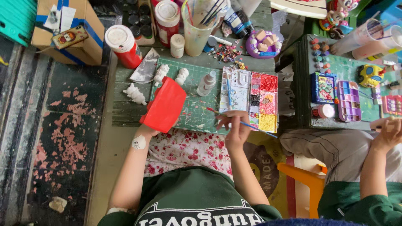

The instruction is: The person paints a small white ceramic figurine with red paint using a brush. They repeatedly dip the brush into a red paint palette and apply paint to the figurine's surface, rotating it to cover different sides. The figurine is held in one hand while the other hand applies paint.

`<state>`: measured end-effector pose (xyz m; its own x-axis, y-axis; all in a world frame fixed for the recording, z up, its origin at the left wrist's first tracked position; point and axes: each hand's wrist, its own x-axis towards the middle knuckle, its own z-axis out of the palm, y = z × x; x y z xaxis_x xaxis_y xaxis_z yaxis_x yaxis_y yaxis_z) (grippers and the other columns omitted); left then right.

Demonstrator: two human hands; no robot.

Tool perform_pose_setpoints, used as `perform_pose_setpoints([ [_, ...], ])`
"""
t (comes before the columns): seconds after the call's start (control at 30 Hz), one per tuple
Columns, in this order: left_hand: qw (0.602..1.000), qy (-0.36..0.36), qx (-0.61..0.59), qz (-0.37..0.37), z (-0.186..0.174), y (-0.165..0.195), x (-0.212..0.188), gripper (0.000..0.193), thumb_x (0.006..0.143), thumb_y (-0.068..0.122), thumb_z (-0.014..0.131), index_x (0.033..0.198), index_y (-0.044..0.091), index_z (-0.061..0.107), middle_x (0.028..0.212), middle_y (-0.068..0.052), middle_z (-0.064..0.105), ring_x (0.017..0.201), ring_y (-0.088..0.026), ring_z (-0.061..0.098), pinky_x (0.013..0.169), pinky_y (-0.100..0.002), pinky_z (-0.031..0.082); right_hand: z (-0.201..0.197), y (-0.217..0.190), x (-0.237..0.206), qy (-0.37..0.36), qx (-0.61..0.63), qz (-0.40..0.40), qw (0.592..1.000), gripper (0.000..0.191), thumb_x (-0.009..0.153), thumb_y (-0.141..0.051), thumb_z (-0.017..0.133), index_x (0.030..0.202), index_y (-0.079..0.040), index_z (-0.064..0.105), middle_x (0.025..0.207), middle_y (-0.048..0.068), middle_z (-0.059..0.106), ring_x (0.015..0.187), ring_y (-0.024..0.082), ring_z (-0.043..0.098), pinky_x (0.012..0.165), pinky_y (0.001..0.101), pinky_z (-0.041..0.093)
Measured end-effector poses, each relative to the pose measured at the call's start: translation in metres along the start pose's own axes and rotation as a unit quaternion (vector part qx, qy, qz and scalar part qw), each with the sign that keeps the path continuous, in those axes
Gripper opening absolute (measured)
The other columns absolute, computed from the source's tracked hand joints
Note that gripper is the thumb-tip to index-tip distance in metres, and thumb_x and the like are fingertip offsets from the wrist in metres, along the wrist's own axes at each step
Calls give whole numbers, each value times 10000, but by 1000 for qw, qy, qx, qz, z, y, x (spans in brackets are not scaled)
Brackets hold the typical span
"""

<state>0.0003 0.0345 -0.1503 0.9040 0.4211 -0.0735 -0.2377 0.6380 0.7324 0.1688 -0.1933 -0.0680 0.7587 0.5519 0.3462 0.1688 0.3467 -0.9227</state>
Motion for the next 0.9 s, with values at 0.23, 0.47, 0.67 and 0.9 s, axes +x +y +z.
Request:
perform_pose_setpoints([
  [0.23,951,194,239,-21,1,15,-27,336,1170,321,623,1065,7,680,856,-14,521,764,-112,470,659,-319,451,-108,-38,-31,208,3,13,978,190,1154,-277,474,1090,-100,500,852,112,682,551,134,564,492,228,298],
  [0.47,739,118,663,-13,43,111,-37,380,1010,352,600,876,1,662,692,-209,629,594,-344,603,584,-456,454,-146,-38,-41,242,-52,50,967,178,1171,-262,447,1092,-108,487,884,124,681,574,115,564,503,222,277],
  [0.67,608,31,791,-70,72,118,2,389,972,402,594,845,52,705,751,-194,700,744,-410,683,697,-517,526,-122,-26,-37,180,-70,48,980,176,1171,-249,445,1112,-91,494,882,131,673,585,116,575,528,232,306],
  [0.9,522,27,852,14,65,86,27,328,944,325,620,783,58,723,732,-174,706,700,-369,708,662,-511,553,-117,-29,-33,196,-67,56,977,152,1157,-249,452,1137,-99,470,890,126,665,576,119,581,506,219,292],
])
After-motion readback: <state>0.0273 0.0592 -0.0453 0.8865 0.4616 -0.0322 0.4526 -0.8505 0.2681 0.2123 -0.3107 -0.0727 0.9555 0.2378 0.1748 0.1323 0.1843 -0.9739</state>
